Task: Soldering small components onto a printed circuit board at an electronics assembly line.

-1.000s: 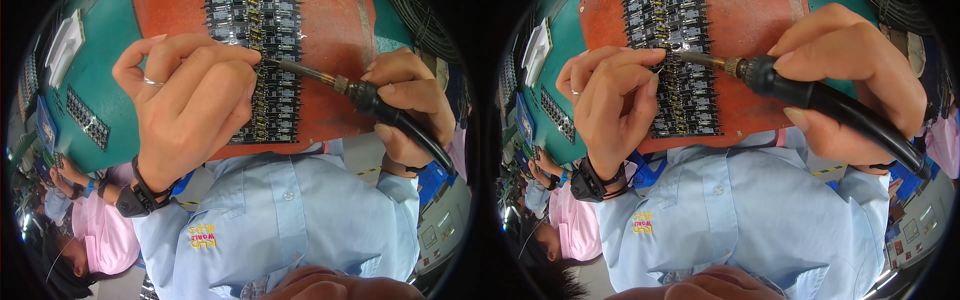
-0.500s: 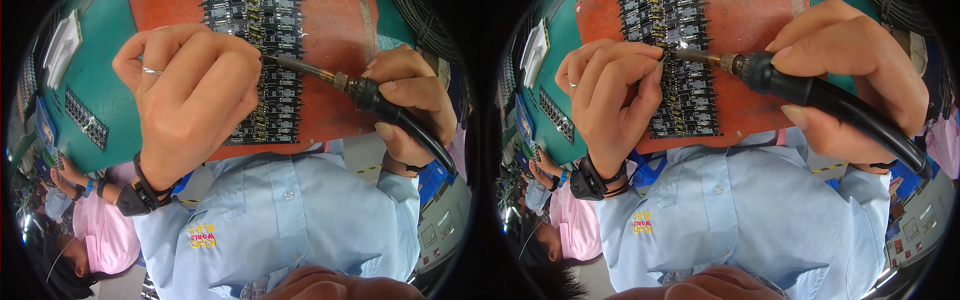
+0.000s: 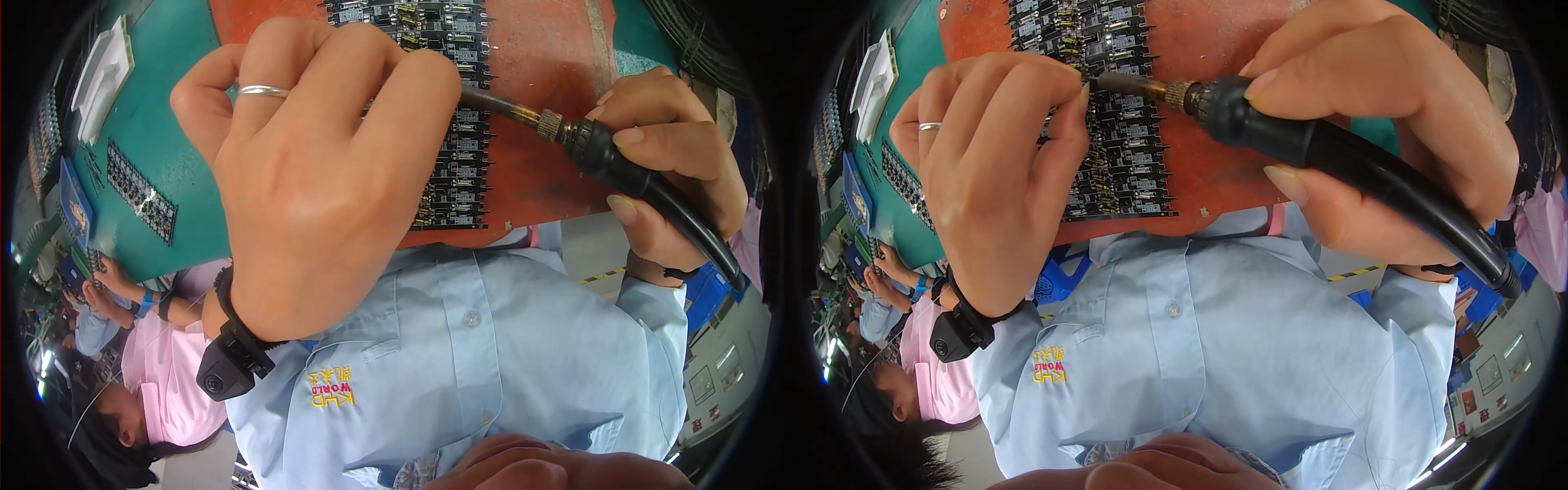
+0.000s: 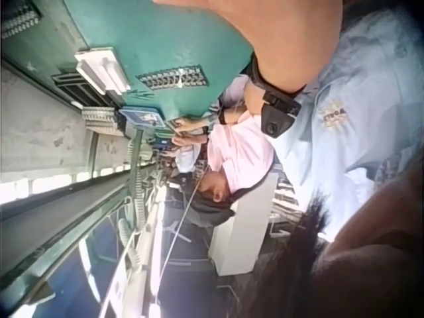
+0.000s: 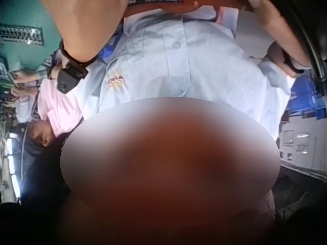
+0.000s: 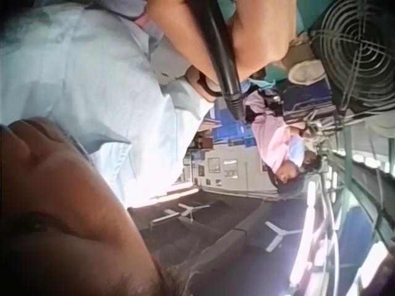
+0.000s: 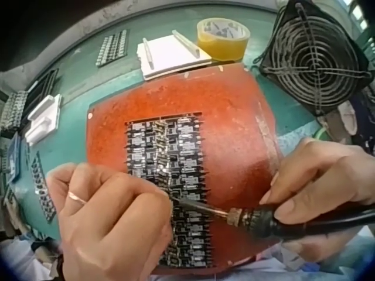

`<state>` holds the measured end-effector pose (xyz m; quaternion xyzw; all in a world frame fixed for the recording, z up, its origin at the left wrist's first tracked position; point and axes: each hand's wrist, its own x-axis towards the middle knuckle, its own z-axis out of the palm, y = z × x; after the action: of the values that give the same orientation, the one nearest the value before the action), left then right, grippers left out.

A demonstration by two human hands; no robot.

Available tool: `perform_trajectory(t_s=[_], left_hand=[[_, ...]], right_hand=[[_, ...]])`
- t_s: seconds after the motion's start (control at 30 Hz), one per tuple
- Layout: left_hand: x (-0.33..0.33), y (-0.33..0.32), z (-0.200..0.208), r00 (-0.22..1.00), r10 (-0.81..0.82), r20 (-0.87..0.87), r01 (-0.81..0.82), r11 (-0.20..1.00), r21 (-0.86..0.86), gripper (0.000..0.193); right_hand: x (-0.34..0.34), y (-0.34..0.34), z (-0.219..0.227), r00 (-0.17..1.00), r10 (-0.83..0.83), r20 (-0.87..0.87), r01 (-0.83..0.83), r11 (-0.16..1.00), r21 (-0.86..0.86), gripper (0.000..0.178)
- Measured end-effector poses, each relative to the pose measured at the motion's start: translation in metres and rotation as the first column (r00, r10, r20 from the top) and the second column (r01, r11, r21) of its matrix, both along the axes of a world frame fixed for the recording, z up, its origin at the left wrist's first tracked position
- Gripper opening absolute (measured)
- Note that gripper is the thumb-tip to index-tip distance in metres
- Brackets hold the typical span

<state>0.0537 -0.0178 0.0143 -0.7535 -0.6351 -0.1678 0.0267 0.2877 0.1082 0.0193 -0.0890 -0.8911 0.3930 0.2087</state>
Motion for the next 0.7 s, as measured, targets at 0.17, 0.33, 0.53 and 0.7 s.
perform_trajectory(t_s=[0.17,0.33,0.53,0.7], left_hand=[[-0.008,-0.005,0.002,0.985,-0.052,0.165,0.065,0.995,-0.074,0.012],[-0.014,-0.016,-0.005,0.95,-0.078,0.304,0.105,0.992,-0.072,0.01],[-0.013,-0.024,-0.016,0.798,0.016,0.602,-0.061,0.997,0.055,0.013],[-0.016,-0.039,-0.02,0.493,0.205,0.846,-0.322,0.946,-0.041,0.015]], right_hand=[[-0.001,-0.003,0.004,1.0,0.01,-0.01,-0.011,0.997,-0.08,0.037],[0.002,-0.004,0.006,0.999,0.019,0.037,-0.015,0.996,-0.086,0.036],[0.008,0.007,0.004,0.99,0.066,-0.128,-0.068,0.998,-0.012,0.036],[0.024,-0.001,0.002,0.979,-0.049,-0.2,0.046,0.999,-0.02,0.041]])
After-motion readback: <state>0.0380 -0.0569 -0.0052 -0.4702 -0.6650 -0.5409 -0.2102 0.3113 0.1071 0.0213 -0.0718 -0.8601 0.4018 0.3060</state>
